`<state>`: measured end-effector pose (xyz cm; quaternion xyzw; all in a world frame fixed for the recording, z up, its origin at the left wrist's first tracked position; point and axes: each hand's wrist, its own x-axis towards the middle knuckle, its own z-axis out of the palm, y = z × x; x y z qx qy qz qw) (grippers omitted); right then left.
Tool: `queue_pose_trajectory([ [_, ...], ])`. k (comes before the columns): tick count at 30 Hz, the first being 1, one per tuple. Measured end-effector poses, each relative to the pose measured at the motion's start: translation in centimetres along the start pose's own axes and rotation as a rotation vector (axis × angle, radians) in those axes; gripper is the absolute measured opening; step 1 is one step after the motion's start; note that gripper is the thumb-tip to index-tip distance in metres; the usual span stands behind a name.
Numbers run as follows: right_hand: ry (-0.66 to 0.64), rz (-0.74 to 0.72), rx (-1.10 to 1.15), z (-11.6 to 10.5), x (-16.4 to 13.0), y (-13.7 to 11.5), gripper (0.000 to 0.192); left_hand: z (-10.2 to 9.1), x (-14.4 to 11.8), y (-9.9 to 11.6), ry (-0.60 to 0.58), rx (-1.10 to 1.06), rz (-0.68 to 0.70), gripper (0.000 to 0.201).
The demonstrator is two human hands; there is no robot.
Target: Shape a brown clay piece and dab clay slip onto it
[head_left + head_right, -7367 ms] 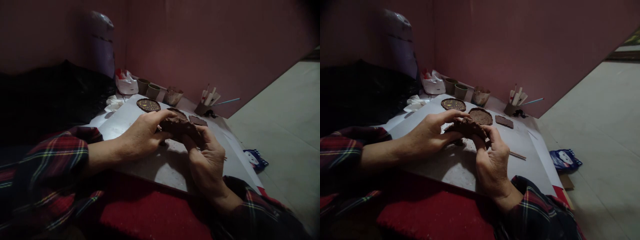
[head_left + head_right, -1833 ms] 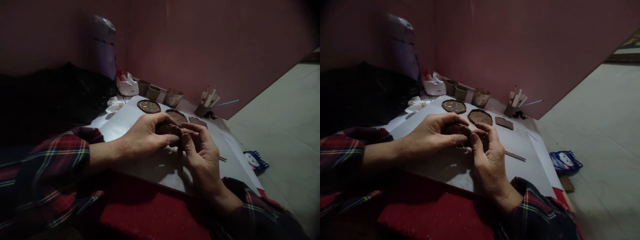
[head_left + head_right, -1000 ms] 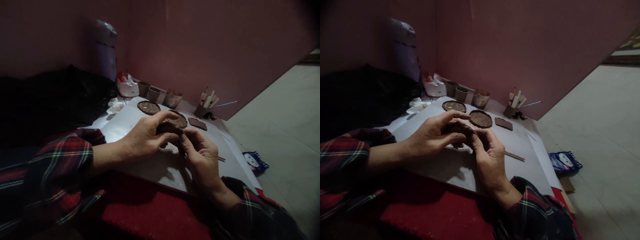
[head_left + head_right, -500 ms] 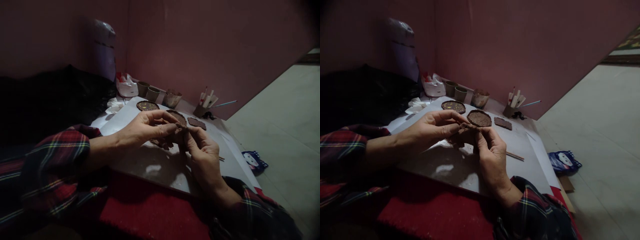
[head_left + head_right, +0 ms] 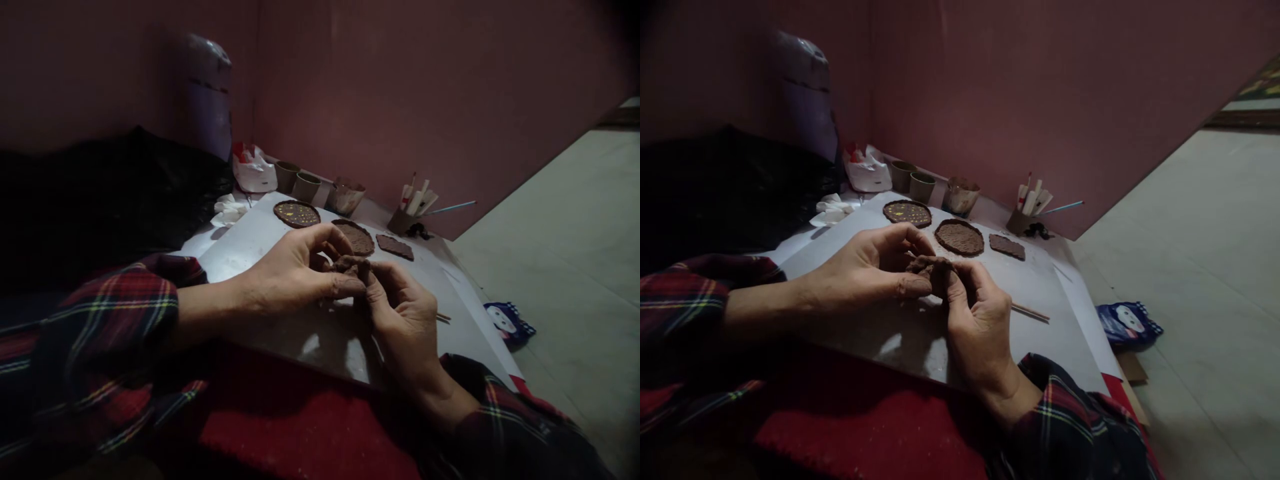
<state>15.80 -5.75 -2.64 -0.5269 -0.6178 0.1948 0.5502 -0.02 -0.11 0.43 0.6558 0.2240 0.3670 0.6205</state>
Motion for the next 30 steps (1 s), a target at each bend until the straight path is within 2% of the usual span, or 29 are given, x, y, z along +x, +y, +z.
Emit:
queue_pose_trajectory([
  [6,-0.065,-0.074,-0.032,0.04,-0.39,-0.26,0.014,-0.27,0.03,-0.66,0.08,0.203,0.136,0.028],
  [12,-0.126,-0.055,-0.017,-0.06,-0.48,-0.47,0.019,-0.51,-0.07,-0.94,0.129,0.294,0.172,0.021],
  [16,-0.102,-0.07,-0.019,0.05,-0.23,-0.43,0.018,-0.48,0.02,-0.88,0.12,0.219,0.157,0.026],
  [26,-0.021,0.015,0.125,0.08,-0.32,-0.21,0.014,-0.64,-0.18,-0.31,0.002,-0.077,0.049,0.03],
  [30,-0.026,-0.016,0.126,-0.3,-0.4,-0.29,0.024,-0.48,-0.05,-0.22,-0.013,-0.087,-0.027,0.038],
])
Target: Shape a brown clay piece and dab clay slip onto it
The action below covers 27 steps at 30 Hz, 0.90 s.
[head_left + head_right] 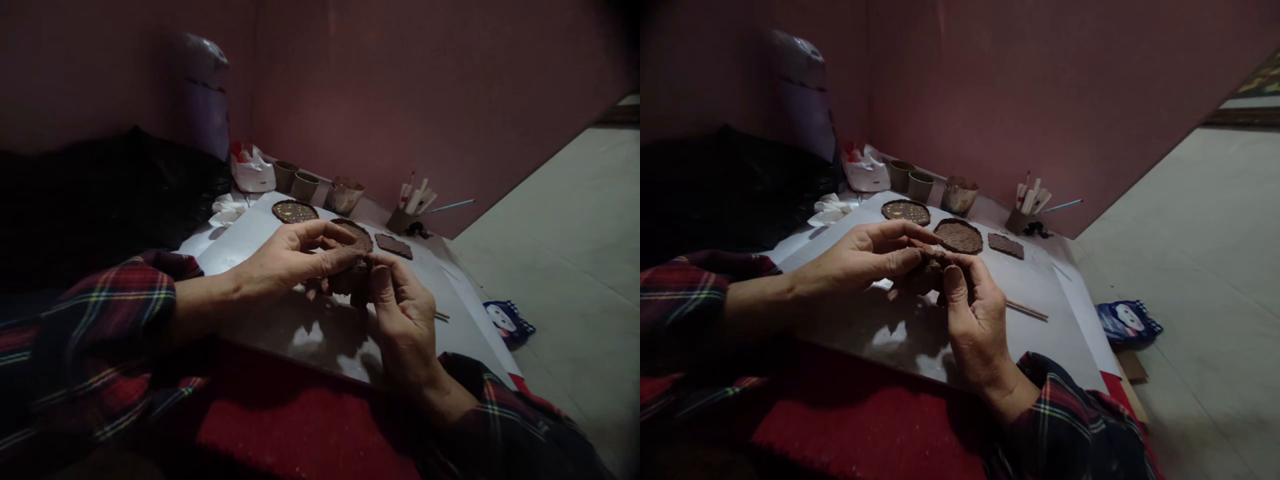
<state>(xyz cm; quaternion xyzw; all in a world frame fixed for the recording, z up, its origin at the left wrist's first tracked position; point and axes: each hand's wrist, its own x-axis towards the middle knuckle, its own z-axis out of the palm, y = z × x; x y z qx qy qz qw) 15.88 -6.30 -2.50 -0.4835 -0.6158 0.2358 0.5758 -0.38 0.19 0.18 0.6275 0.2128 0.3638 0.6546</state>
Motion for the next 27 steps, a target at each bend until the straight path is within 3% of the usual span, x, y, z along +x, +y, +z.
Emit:
queue_pose_trajectory([
  [6,-0.138,-0.047,0.073,-0.1,-0.1,-0.1,0.046,0.0,0.0,0.2,-0.03,-0.007,-0.036,0.038],
  [13,-0.115,-0.049,-0.122,-0.1,-0.4,0.2,0.048,0.0,-0.2,0.3,-0.067,0.113,-0.06,0.043],
  [19,-0.115,-0.099,-0.142,-0.2,-0.2,0.8,0.045,0.1,-0.1,-0.1,-0.058,0.076,-0.055,0.045],
  [27,-0.104,-0.103,-0.185,-0.1,-0.2,1.1,0.043,0.4,-0.1,0.1,-0.028,0.094,0.039,0.03],
])
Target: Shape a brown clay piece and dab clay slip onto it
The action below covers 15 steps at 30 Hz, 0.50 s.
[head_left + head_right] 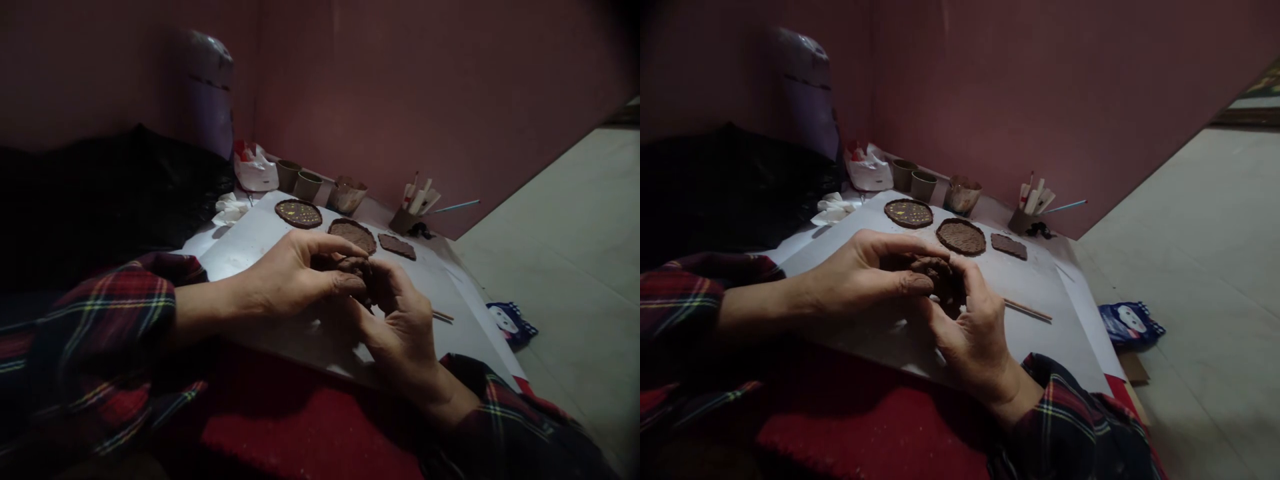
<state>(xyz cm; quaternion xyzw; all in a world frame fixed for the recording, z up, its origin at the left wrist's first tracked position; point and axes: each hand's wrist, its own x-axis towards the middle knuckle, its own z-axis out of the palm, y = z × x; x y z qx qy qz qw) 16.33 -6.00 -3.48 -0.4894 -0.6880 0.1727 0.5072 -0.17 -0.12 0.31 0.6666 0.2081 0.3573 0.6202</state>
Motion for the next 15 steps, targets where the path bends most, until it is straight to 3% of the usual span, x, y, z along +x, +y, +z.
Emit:
queue_pose_trajectory([
  [8,0.02,0.01,-0.013,0.0,0.2,-0.9,0.023,0.0,-0.1,0.1,0.061,0.188,0.101,0.023],
  [15,0.006,0.018,0.035,0.1,-0.1,-1.1,0.019,-0.1,-0.1,-0.1,0.073,0.198,0.167,0.016],
])
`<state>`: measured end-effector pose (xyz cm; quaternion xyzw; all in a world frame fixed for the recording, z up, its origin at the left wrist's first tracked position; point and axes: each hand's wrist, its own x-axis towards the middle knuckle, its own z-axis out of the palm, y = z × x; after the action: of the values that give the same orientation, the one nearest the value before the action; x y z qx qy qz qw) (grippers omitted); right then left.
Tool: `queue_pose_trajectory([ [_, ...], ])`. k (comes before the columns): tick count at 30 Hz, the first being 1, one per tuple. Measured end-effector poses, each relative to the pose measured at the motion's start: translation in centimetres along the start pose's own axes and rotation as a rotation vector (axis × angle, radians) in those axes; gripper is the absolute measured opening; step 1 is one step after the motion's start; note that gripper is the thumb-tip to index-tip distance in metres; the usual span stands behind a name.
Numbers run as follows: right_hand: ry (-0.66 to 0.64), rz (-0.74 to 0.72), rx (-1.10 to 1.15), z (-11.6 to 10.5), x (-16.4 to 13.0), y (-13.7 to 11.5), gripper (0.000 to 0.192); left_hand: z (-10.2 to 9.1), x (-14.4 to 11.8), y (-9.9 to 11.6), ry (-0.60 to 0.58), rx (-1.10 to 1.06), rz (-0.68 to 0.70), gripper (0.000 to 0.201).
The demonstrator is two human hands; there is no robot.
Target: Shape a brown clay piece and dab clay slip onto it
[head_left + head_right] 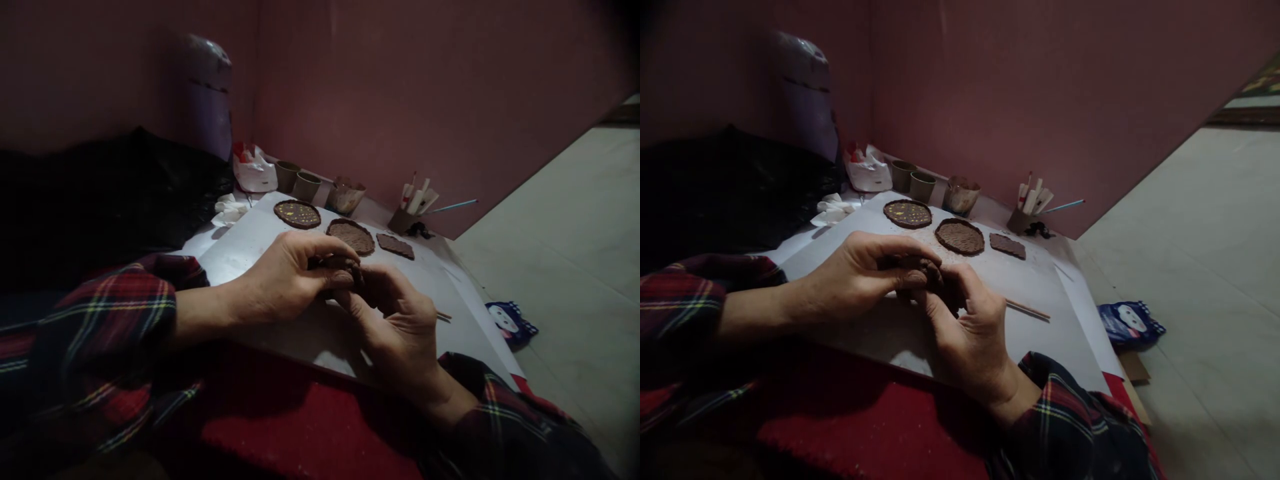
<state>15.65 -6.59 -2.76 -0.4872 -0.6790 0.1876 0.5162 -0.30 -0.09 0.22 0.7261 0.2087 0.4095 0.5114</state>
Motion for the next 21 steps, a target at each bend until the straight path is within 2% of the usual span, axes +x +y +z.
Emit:
queue_pose_trajectory([
  [8,-0.013,-0.019,0.077,0.11,0.1,-0.07,0.017,-0.06,-0.01,-0.35,0.0,0.035,0.013,0.02],
  [16,-0.025,0.04,0.143,0.27,0.46,0.23,0.017,-0.04,0.22,-0.68,-0.006,-0.031,-0.005,0.025],
  [21,0.015,0.063,0.053,0.08,0.5,0.49,0.022,-0.09,0.04,-0.93,-0.037,0.066,0.038,0.049],
])
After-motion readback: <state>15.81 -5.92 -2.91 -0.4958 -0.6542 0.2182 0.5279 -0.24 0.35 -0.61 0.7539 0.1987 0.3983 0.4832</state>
